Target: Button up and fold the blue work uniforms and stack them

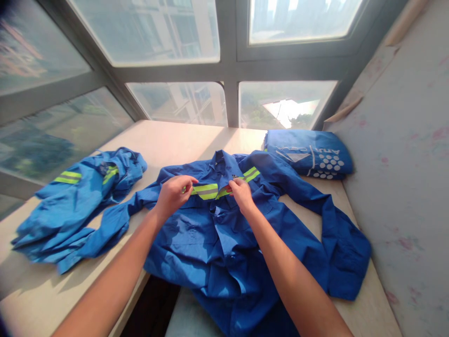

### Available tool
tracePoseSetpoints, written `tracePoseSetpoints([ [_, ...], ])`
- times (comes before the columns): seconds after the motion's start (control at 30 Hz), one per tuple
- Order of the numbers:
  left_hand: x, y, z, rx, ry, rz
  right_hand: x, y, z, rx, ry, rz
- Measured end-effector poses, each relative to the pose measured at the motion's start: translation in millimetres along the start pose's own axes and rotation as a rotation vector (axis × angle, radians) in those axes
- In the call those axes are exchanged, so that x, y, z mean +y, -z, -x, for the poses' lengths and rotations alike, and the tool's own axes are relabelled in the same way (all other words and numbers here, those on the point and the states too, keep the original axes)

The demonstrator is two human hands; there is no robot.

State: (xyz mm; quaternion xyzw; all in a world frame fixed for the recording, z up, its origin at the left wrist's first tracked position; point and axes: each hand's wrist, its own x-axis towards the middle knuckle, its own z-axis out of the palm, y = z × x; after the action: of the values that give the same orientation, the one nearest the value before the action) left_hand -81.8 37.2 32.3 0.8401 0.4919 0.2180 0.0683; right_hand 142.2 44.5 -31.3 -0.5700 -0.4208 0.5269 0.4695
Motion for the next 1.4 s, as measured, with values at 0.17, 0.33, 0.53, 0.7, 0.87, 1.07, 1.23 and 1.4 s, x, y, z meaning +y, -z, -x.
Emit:
tracePoseSetpoints([
  [0.17,6.3,-21.3,10.7,-0.054,0.085,-0.071,4.7,1.1,0.1,-0.006,0.021,0.035],
  [0.33,-2.1,-21.9,-30.6,0.083,0.13,-0.129,30.6,-3.5,5.7,-0.003,0.109,0.305],
  [0.53,-19.2,-46.4,-81.2,-0.496,0.28,-0.246,50.6,-7.0,19.2,0.042,0.382,0.613],
  [0.7,-24.9,-63.9,-71.2,-0.605,0.275,-0.246,50.0,-5.3,19.8,0.018,0.407,0.634],
  [0.87,-25.8,-53.4,-43.1,-0.551,0.192,-0.224,51.7,-6.0,19.7,0.025,0.418,0.631],
  [1.07,-28.4,-50.9,-32.4,-0.474,0.186,-0.207,52.3,-5.6,20.1,0.018,0.429,0.62],
  [1.23,-29.8,-49.6,-37.0,-0.416,0.218,-0.188,53.3,-4.9,18.9,0.019,0.429,0.62],
  [1.4,-35.3,-50.3,-46.9,-0.465,0.165,-0.111,54.1,-4.8,18.8,0.016,0.432,0.609],
])
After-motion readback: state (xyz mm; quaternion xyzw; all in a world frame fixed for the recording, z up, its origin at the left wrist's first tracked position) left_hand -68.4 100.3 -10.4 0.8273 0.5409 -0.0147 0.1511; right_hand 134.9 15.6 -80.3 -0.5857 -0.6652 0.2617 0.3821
